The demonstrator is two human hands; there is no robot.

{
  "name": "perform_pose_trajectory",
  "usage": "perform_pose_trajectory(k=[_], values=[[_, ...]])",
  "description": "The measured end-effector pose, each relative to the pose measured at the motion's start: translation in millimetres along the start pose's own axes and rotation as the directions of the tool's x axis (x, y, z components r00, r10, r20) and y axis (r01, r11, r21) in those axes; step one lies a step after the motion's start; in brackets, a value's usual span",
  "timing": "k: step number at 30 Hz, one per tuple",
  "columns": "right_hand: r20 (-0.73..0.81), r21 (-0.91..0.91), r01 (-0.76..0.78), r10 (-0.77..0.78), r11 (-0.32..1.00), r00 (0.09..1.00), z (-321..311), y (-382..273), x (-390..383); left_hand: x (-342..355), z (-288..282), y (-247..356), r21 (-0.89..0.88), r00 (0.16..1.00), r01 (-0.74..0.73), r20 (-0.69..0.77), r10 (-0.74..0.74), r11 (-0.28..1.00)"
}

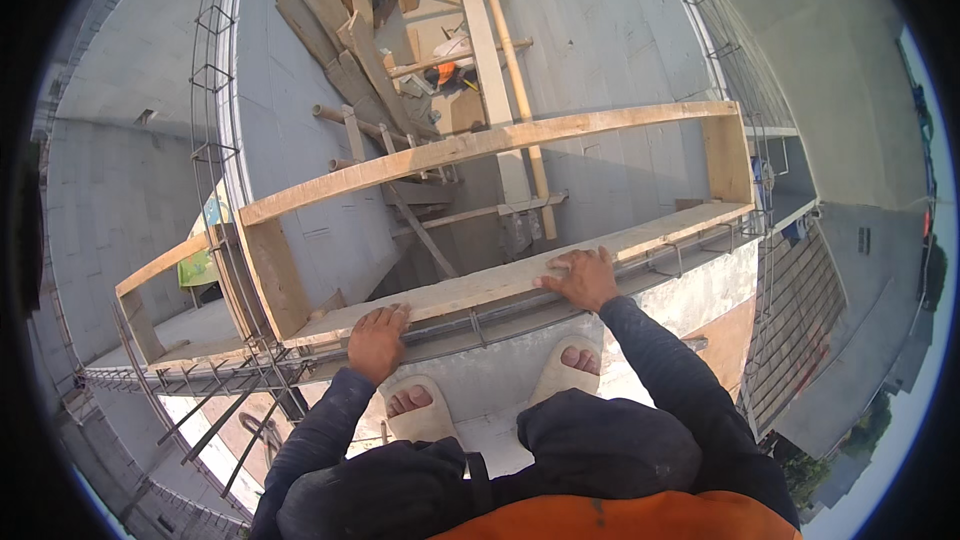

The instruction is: The person positions plywood boards onto a concrete surface, secures them by driving nails with an axe, and then positions a wooden beam over the edge of the formwork.

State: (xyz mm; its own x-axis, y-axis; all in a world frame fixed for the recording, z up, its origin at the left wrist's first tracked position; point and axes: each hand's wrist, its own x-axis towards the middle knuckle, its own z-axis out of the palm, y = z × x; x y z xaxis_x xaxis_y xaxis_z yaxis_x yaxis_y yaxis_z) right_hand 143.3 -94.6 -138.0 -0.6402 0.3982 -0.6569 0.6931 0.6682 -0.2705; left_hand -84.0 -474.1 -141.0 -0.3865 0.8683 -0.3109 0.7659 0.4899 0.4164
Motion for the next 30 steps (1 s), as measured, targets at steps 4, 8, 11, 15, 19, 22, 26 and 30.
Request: perform_pose_trajectory(k=[4, 8, 11, 15, 19, 22, 26, 30], values=[[-0.203, 0.023, 0.049, -0.044, 0.999, 0.978, 8, -6, -15, 8, -5, 5, 0.013, 0.999, 0.01, 0.035, -0.01, 1.0], [-0.324, 0.002, 0.094, -0.089, 0.996, 0.942, 10, -3, -12, 9, -6, 4, 0.017, 0.999, 0.009, 0.052, -0.01, 1.0], [-0.396, -0.036, 0.151, -0.153, 0.988, 0.906, 14, -6, -9, 5, -8, 1, -0.004, 0.999, 0.013, 0.045, -0.013, 1.0], [-0.251, 0.059, 0.077, -0.06, 0.995, 0.966, 8, -9, -7, 4, -25, -7, -0.145, 0.988, 0.04, 0.153, -0.018, 0.989], [-0.186, 0.083, 0.042, -0.026, 0.996, 0.982, -2, -11, -7, 3, -67, -26, -0.188, 0.951, 0.17, 0.288, -0.112, 0.967], [-0.239, 0.044, 0.074, -0.062, 0.996, 0.969, 1, -11, -7, -9, -65, -47, -0.067, 0.934, 0.255, 0.274, -0.229, 0.964], [-0.269, 0.005, 0.101, -0.095, 0.995, 0.958, 2, -13, -4, -14, -48, -66, -0.173, 0.928, 0.29, 0.291, -0.233, 0.941], [-0.235, -0.003, 0.087, -0.086, 0.996, 0.968, 0, -14, -6, -13, -50, -69, -0.199, 0.922, 0.269, 0.336, -0.192, 0.942]])
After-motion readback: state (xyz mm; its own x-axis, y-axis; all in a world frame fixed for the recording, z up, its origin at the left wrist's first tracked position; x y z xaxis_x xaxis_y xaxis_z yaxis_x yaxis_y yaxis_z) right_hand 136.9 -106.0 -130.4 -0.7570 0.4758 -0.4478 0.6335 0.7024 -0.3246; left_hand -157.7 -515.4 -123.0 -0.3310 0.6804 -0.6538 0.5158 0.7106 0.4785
